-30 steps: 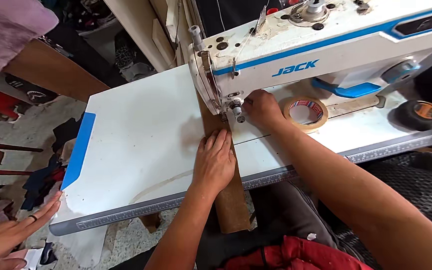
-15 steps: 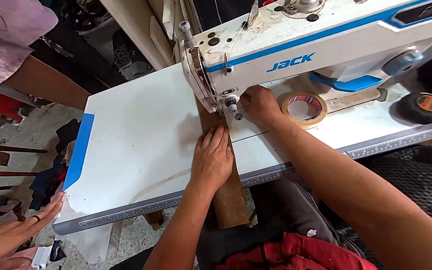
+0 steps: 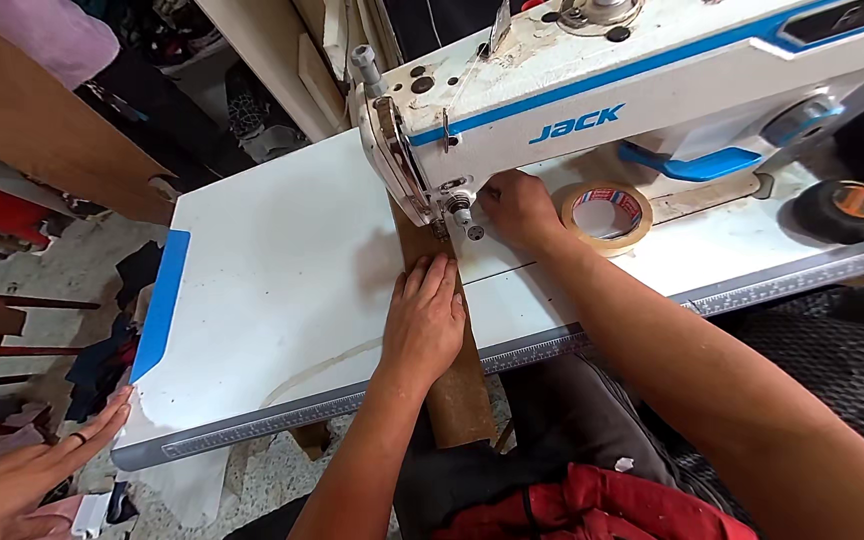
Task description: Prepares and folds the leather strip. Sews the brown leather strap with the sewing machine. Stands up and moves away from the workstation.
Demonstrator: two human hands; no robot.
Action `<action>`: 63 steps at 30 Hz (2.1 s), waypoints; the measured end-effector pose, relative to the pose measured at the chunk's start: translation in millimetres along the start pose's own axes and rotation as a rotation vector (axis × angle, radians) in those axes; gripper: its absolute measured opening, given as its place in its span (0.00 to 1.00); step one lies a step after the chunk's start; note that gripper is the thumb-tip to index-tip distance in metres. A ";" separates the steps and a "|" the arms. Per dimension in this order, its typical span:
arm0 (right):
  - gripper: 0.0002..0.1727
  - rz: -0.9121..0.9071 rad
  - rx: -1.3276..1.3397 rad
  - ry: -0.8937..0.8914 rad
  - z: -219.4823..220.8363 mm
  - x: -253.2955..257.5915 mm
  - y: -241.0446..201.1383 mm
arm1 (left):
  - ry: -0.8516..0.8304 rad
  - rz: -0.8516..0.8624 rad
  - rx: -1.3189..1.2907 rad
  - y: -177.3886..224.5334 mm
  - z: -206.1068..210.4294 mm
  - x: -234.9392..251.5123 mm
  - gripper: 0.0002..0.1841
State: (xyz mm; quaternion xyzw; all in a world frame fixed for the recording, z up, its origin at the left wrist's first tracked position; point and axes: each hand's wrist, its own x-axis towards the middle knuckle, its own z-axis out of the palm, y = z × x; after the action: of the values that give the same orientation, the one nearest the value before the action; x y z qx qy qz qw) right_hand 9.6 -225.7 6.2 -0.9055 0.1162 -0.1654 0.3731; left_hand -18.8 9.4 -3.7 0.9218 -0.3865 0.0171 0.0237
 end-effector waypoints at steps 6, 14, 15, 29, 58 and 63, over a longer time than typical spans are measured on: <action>0.12 -0.003 0.002 0.009 0.4 0.3 0.0 | -0.004 -0.006 -0.007 0.8 -1.1 0.0 0.29; 0.12 0.001 0.011 0.010 0.5 -0.1 0.2 | -0.015 -0.010 -0.007 1.4 -1.1 -0.2 0.29; 0.12 0.002 0.007 0.008 0.5 -0.1 0.4 | -0.016 -0.011 -0.007 1.7 -1.3 -0.4 0.29; 0.13 -0.012 0.002 0.004 0.4 -0.4 2.0 | 0.002 0.007 -0.022 1.6 -0.9 -0.7 0.29; 0.23 0.694 1.038 -0.546 33.7 -234.0 -31.7 | 0.016 -0.010 -0.065 3.3 -0.3 -0.3 0.28; 0.19 0.660 1.043 -0.451 42.7 -241.7 -43.6 | -0.050 -0.019 -0.030 0.1 -8.6 -1.0 0.28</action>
State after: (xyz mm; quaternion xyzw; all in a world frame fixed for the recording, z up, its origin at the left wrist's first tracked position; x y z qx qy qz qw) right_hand -192.1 -87.5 -42.6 -0.5353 0.2112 0.1172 0.8094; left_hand -19.7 10.5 4.9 0.9252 -0.3782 -0.0122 0.0280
